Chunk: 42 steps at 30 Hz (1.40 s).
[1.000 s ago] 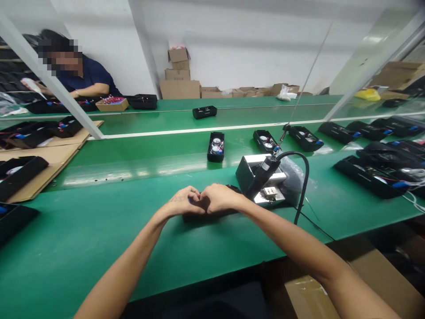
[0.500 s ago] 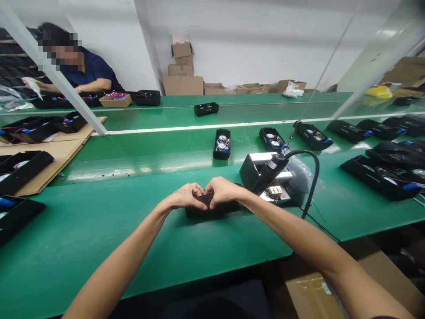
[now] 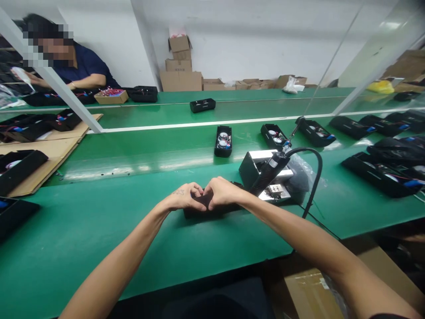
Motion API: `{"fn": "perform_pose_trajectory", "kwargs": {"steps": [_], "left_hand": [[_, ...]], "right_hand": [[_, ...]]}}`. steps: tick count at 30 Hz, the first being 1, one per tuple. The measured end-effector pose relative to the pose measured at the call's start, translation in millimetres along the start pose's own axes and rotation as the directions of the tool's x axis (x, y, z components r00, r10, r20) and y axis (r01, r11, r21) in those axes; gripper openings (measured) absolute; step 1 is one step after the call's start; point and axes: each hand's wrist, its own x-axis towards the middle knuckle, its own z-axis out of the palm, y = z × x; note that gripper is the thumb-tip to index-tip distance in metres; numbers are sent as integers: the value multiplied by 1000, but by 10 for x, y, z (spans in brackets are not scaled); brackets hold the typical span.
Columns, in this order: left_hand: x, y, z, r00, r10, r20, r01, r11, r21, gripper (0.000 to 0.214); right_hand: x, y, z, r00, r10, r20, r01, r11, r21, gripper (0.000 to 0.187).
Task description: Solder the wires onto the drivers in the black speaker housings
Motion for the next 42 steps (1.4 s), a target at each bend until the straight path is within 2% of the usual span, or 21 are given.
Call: {"fn": "perform_pose_trajectory", "kwargs": {"steps": [9,12,15,17,19,21,24,27,29,30,31,32,35,36,37,38,39,40,41,42], "left_hand": [[34,-30,-3,1000,23,10,-23,1000,-21,37],[45,-33,-13,1000,17,-1,-17,999,-27,38],[-22,-21,39,998,54,-11,-54,998,35,36],[-147,-9,156,985,134,-108,-119,983,137,33],[-323,-7,342,928,254,-272,-169,939,299,34],[-503,-23,566,839,391,-379,-184,858,480,44],[-681,-69,871,746,536,-396,-183,737,651,48],[-733,-105,1056,687,618,-381,-189,659,728,36],[-738,-123,1116,655,665,-360,-218,622,752,22],[-740,-133,1132,643,681,-352,-234,611,756,18],[-742,-145,1141,633,691,-347,-247,606,756,17],[-744,-160,1145,626,699,-346,-258,604,754,18],[-729,-221,1130,623,709,-331,-303,609,734,21],[-714,-245,1121,625,708,-328,-314,613,725,20],[-696,-267,1112,628,706,-327,-321,618,718,19],[-676,-287,1103,625,710,-326,-328,618,715,18],[-659,-304,1097,619,715,-326,-333,614,715,17],[-646,-316,1091,615,717,-328,-333,613,717,16],[-639,-325,1088,617,714,-329,-328,614,717,15],[-638,-330,1086,627,708,-325,-324,616,718,15]], "right_hand": [[47,-96,-67,994,38,105,-41,999,35,20],[21,-127,-79,994,58,95,-59,998,11,21],[-64,-116,-20,998,26,60,-24,999,-34,23],[-158,-81,108,999,-33,13,34,996,-77,20],[-273,-31,320,992,-92,-90,78,987,-140,23],[-386,32,595,966,-125,-224,74,971,-226,34],[-512,141,1016,895,-228,-384,83,930,-358,36],[-554,237,1319,744,-395,-539,155,887,-436,24],[-552,270,1433,638,-464,-614,178,865,-469,19],[-553,272,1466,604,-487,-631,184,856,-484,19],[-562,265,1482,586,-505,-634,191,846,-498,19],[-582,247,1481,587,-515,-625,195,839,-509,19],[-723,163,1362,650,-504,-568,229,843,-487,19],[-794,139,1277,645,-499,-579,254,854,-454,21],[-870,127,1169,605,-484,-632,274,872,-406,26],[-948,134,1037,524,-435,-732,271,900,-341,30],[-1019,163,887,405,-337,-850,240,936,-257,32],[-1076,216,727,264,-195,-945,189,971,-148,33],[-1112,293,568,129,-20,-991,115,993,-5,32],[-1121,385,422,47,122,-991,44,991,124,35]]}}
